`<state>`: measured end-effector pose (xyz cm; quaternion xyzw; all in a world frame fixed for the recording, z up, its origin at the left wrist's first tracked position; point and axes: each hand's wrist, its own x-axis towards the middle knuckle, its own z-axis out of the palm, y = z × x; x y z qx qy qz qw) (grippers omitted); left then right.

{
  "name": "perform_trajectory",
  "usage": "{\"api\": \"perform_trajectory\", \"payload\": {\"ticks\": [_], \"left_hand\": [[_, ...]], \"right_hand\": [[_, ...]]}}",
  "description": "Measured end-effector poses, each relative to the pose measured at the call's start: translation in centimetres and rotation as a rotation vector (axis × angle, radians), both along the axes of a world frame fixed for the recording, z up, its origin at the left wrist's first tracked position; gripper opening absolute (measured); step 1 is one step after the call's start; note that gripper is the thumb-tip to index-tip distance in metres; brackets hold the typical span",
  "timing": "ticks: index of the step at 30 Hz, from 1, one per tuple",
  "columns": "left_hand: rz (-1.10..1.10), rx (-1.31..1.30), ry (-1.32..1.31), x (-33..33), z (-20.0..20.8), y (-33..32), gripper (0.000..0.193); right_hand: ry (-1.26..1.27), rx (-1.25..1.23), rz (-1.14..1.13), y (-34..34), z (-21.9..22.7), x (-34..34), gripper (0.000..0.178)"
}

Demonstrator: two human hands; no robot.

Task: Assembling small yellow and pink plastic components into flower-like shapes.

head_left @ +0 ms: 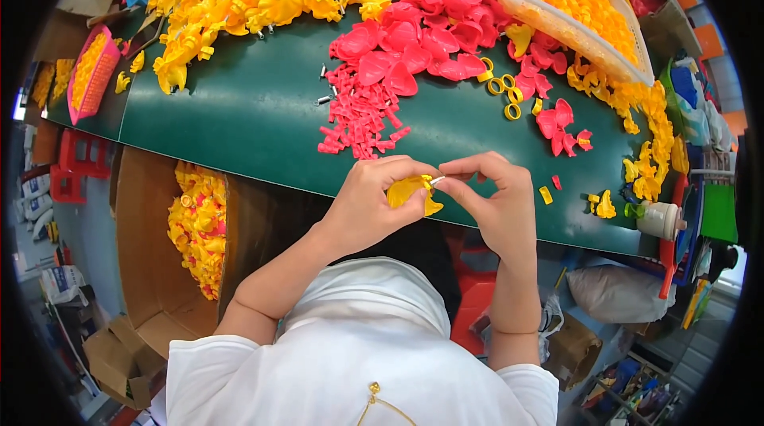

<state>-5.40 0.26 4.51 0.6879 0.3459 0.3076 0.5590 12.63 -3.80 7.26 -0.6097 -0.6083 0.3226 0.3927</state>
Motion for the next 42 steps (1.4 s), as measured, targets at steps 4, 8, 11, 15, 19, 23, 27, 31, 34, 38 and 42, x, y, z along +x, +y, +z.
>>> {"api": "perform_trajectory", "payload": {"ticks": [4,8,11,15,19,23,27,31,34,38,42], "left_hand": [[-0.026,-0.004,-0.041,-0.2,-0.4,-0.1,0.023],[-0.06,0.029,-0.042,-0.3,-0.3,-0.4,0.024],[-0.051,0.041,-0.031,-0.3,-0.5,-0.3,0.024],[-0.042,0.033,-0.036,-0.2,-0.3,-0.4,0.023],[-0.002,0.006,-0.05,-0.7,-0.4,-1.3,0.025],[-0.052,-0.184,0.03,-1.6,-2.2,-2.6,0.025],[-0.142,-0.473,-0.023,-2.6,-3.4,-2.1,0.028],[0.044,-0.209,0.109,-3.1,-1.8,-1.5,0.041],[0.203,0.581,0.337,-4.0,-3.8,-2.6,0.05],[0.08,0.772,0.446,-2.5,-7.1,-4.4,0.048],[0.122,1.052,0.591,-2.5,-7.8,-3.3,0.049]], "right_hand": [[0.048,-0.035,-0.013,-0.6,-0.1,0.0,0.016],[0.185,-0.103,0.009,-0.9,-0.7,0.4,0.017],[0.124,-0.082,-0.011,-1.2,-0.4,-0.1,0.017],[-0.099,0.085,-0.03,-1.9,-0.2,-0.8,0.015],[-0.015,0.057,-0.075,-2.9,-0.4,-1.8,0.012],[0.381,-0.173,-0.18,-5.0,-5.5,-3.0,0.01],[0.027,-0.042,0.011,-3.3,-4.4,-2.7,0.012],[0.063,-0.108,0.067,-0.6,-4.8,-0.9,0.014],[-0.063,-0.266,0.046,1.3,-5.9,0.8,0.015],[-0.327,-0.023,0.088,3.3,-6.2,0.4,0.015],[-0.51,0.346,0.215,5.7,-8.8,-0.4,0.018]]}}
